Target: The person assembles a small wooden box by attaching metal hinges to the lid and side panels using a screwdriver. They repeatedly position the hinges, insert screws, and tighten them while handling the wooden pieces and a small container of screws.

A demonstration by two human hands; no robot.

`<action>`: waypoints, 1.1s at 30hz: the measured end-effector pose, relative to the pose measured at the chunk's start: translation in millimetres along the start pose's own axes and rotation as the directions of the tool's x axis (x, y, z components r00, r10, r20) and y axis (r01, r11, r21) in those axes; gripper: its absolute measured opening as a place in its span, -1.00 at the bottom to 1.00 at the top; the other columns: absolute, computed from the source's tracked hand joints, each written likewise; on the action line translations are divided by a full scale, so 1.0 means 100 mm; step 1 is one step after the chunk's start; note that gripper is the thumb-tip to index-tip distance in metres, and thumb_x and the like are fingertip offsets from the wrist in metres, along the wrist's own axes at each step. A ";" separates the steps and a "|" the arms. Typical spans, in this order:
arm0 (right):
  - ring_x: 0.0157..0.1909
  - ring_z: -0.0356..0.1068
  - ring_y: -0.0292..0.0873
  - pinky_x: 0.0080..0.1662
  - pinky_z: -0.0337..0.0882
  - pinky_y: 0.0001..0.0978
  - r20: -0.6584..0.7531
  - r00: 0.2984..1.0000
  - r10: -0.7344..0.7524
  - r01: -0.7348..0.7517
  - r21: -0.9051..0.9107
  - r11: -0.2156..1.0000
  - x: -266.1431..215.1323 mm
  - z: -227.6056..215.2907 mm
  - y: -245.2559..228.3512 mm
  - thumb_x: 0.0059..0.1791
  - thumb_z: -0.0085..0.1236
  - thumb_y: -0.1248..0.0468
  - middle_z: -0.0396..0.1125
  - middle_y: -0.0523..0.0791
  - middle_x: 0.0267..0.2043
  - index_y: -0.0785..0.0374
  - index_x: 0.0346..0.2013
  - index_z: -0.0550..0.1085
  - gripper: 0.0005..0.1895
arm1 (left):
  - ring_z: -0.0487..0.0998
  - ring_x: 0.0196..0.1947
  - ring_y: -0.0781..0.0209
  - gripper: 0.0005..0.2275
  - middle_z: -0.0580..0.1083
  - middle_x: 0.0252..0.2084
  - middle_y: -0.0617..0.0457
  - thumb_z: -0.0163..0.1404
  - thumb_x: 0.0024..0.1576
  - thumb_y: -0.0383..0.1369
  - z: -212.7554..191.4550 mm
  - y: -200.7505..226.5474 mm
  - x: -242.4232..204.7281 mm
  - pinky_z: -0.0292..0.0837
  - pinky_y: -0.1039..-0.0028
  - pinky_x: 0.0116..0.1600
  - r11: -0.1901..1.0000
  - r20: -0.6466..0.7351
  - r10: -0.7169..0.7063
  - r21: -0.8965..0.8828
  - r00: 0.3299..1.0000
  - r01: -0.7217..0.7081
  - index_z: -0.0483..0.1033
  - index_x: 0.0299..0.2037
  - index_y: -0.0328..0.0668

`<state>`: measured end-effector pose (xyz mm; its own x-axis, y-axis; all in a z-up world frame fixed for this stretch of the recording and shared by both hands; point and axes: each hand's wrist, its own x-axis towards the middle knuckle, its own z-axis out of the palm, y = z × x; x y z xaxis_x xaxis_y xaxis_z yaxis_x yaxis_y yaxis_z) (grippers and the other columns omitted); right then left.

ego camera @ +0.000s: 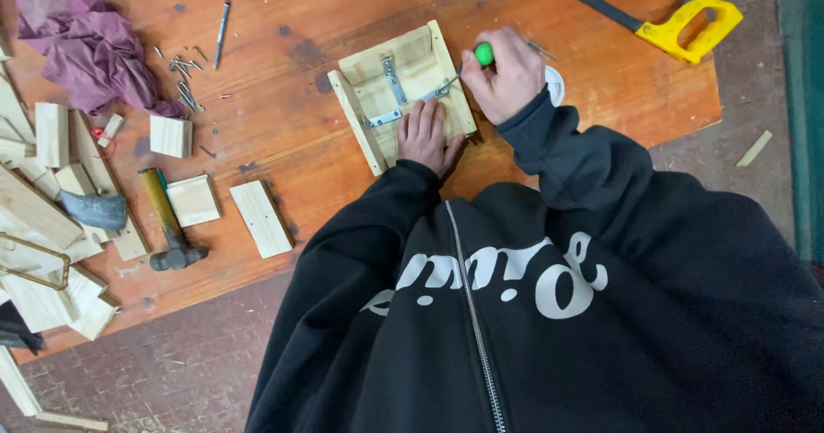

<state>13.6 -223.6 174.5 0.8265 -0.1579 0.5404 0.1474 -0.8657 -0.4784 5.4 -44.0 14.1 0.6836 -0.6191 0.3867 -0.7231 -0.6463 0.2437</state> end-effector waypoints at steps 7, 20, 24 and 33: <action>-0.38 0.29 0.07 -0.31 0.33 -0.06 0.012 1.000 -0.010 0.009 0.093 0.996 -0.04 0.03 0.18 0.12 0.24 0.29 0.32 0.04 -0.33 0.37 -0.20 0.46 -0.82 | 0.42 0.24 -0.07 -0.46 0.43 0.24 -0.07 -0.08 0.25 0.09 -0.02 0.02 0.00 0.27 0.16 0.21 1.000 -0.044 0.014 0.018 0.999 -0.013 0.50 0.15 -0.24; -0.63 0.18 -0.03 -0.55 0.15 -0.13 0.087 0.996 -0.033 0.047 -0.155 0.987 -0.10 0.07 0.32 0.11 0.31 0.17 0.17 -0.10 -0.62 0.18 -0.39 0.30 -0.64 | 0.41 0.27 -0.04 -0.45 0.43 0.27 -0.04 -0.10 0.26 0.12 0.04 0.08 -0.04 0.20 0.14 0.30 0.997 -0.020 -0.020 0.080 1.000 0.022 0.48 0.19 -0.19; -0.60 0.19 -0.02 -0.52 0.18 -0.11 0.067 0.996 -0.053 0.062 -0.142 0.988 -0.10 0.02 0.38 0.14 0.34 0.17 0.17 -0.08 -0.59 0.19 -0.35 0.34 -0.65 | 0.40 0.30 0.00 -0.45 0.43 0.29 0.00 -0.09 0.25 0.12 0.08 0.06 -0.04 0.19 0.18 0.32 0.994 -0.028 -0.017 0.105 0.999 0.020 0.49 0.21 -0.16; -0.60 0.21 0.03 -0.53 0.19 -0.09 0.080 0.995 -0.052 0.064 -0.152 0.986 -0.11 0.13 0.42 0.14 0.30 0.13 0.21 -0.09 -0.56 0.18 -0.35 0.33 -0.65 | 0.41 0.27 -0.03 -0.47 0.43 0.26 -0.03 -0.14 0.28 0.10 0.05 0.07 -0.03 0.22 0.16 0.28 0.997 -0.049 -0.013 0.070 0.999 0.017 0.50 0.18 -0.20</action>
<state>17.5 -251.8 139.5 0.8583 -0.0740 0.5078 0.1158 -0.9361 -0.3322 -1.0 -48.7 9.6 0.6875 -0.5881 0.4261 -0.7029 -0.6863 0.1868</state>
